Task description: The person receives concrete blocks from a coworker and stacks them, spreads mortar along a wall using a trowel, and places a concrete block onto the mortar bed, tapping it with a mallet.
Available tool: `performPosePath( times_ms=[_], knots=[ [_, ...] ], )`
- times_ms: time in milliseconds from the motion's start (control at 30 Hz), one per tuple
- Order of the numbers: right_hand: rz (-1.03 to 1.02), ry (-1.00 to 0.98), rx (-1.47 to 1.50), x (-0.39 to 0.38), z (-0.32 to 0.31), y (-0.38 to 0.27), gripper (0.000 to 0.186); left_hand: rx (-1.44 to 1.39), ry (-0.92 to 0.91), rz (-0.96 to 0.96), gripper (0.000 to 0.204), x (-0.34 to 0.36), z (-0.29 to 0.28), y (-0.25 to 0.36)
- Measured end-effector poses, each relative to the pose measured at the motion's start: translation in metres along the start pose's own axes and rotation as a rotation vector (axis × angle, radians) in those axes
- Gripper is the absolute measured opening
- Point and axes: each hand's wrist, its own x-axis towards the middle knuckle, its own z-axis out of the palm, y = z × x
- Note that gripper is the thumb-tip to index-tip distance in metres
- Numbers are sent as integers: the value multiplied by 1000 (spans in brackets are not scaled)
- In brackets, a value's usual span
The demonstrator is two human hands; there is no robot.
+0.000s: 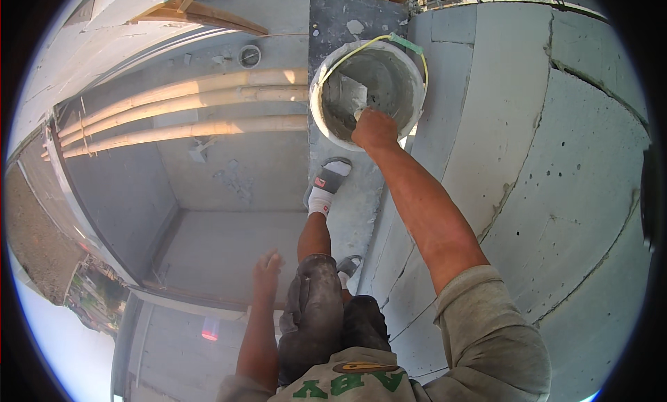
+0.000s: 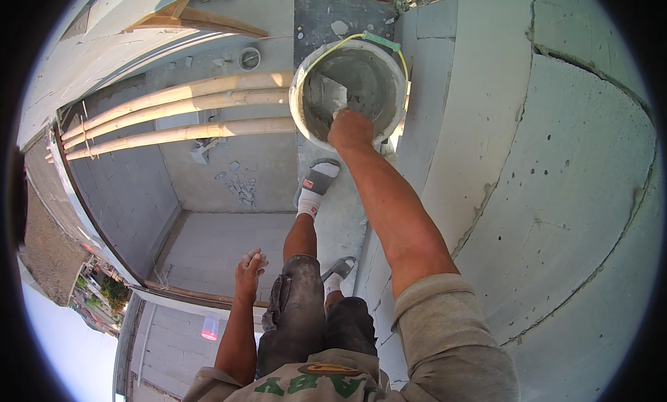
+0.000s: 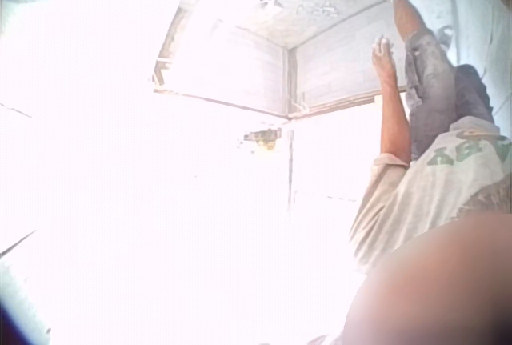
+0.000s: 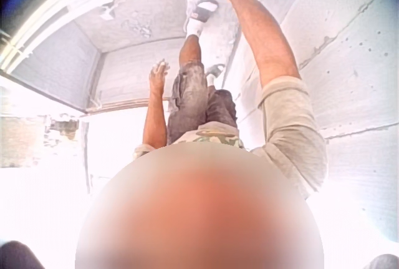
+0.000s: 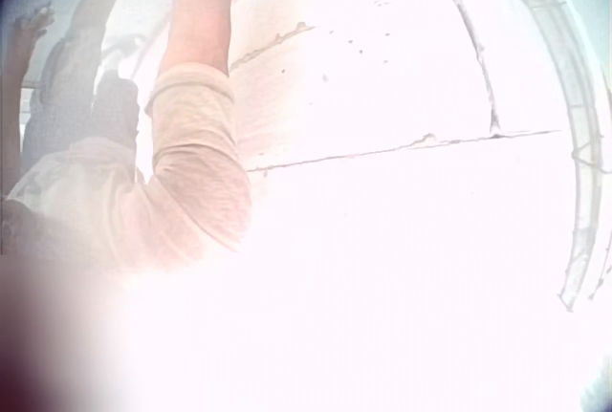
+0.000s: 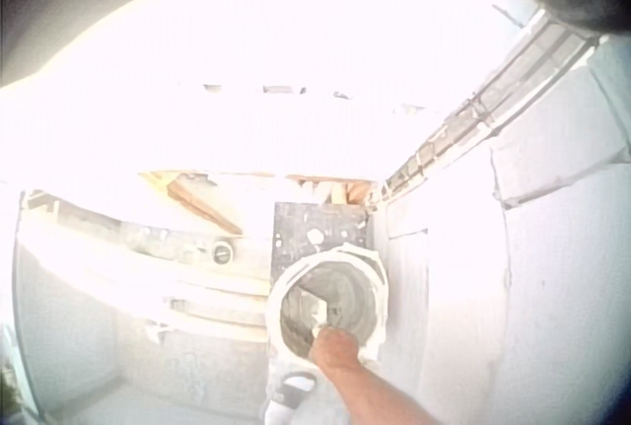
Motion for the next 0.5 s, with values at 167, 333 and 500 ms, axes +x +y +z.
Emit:
performPosePath(
  times_ms=[167, 333, 500],
  knots=[
    [-114, -49, -118, -16, -21, 6, 30, 33, -11, -39, 54, -2, -2, -10],
    [-83, -29, 42, -17, -26, 52, 36, 1, -28, 39, 54, 3, 4, 15],
    [-13, -181, 573, -19, 6, 89, 46, 9, -14, 86, 53, -6, -2, 43]
  ],
)
